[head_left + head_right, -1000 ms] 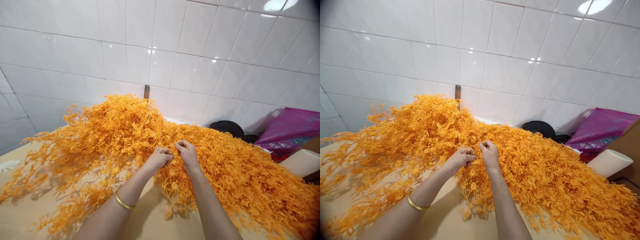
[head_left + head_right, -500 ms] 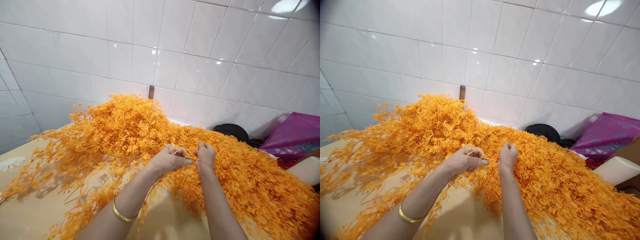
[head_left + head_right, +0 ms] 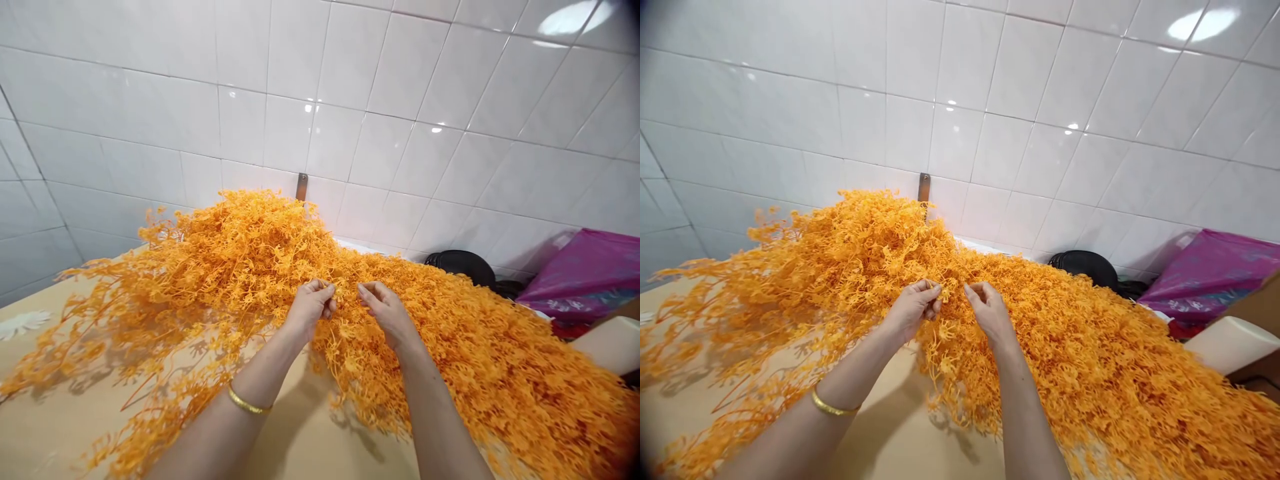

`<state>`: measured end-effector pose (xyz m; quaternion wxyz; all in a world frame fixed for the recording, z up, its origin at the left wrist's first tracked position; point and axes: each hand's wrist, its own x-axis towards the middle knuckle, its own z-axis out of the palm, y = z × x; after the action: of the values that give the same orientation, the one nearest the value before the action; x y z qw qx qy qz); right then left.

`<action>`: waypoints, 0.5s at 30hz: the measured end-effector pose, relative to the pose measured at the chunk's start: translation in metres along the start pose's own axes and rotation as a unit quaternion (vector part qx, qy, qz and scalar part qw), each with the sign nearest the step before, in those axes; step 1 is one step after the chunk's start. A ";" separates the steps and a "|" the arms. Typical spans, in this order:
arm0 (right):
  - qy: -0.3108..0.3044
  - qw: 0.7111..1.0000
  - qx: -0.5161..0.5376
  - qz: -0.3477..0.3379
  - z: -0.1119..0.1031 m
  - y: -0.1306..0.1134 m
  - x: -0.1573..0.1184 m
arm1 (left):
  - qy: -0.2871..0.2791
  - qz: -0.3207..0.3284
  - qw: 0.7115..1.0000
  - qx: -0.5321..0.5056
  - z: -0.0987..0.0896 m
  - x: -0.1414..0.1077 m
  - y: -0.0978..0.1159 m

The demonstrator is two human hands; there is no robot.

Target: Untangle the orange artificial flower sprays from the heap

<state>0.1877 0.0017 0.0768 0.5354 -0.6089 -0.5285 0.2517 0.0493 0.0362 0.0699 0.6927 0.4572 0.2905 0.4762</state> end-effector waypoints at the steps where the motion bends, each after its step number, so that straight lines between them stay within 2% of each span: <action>1: -0.057 0.998 0.017 0.001 0.003 -0.005 -0.004 | 0.002 0.007 1.000 0.006 0.001 0.000 -0.003; 3: -0.151 0.987 0.052 -0.006 0.010 -0.012 -0.010 | 0.001 0.016 1.000 0.013 0.004 -0.001 -0.007; 5: -0.188 0.979 0.071 -0.028 0.017 -0.010 -0.012 | 0.001 0.011 1.000 0.016 0.006 -0.002 -0.011; 6: -0.187 0.979 0.073 -0.040 0.020 -0.007 -0.012 | 0.001 0.007 1.000 0.017 0.007 -0.003 -0.012; 9: -0.120 0.987 0.094 -0.059 0.025 0.004 -0.007 | -0.015 -0.009 1.000 0.012 0.010 -0.005 -0.014; 11: -0.059 0.982 0.176 -0.043 0.029 0.007 -0.005 | -0.046 -0.021 0.998 -0.023 0.011 -0.005 -0.014; 15: 0.030 0.924 0.380 0.016 0.044 0.002 -0.005 | -0.136 -0.044 0.980 -0.142 0.013 -0.004 -0.014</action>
<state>0.1485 0.0147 0.0600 0.7383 -0.3751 -0.3672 0.4235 0.0637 0.0257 0.0625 0.8037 0.4015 0.1429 0.4152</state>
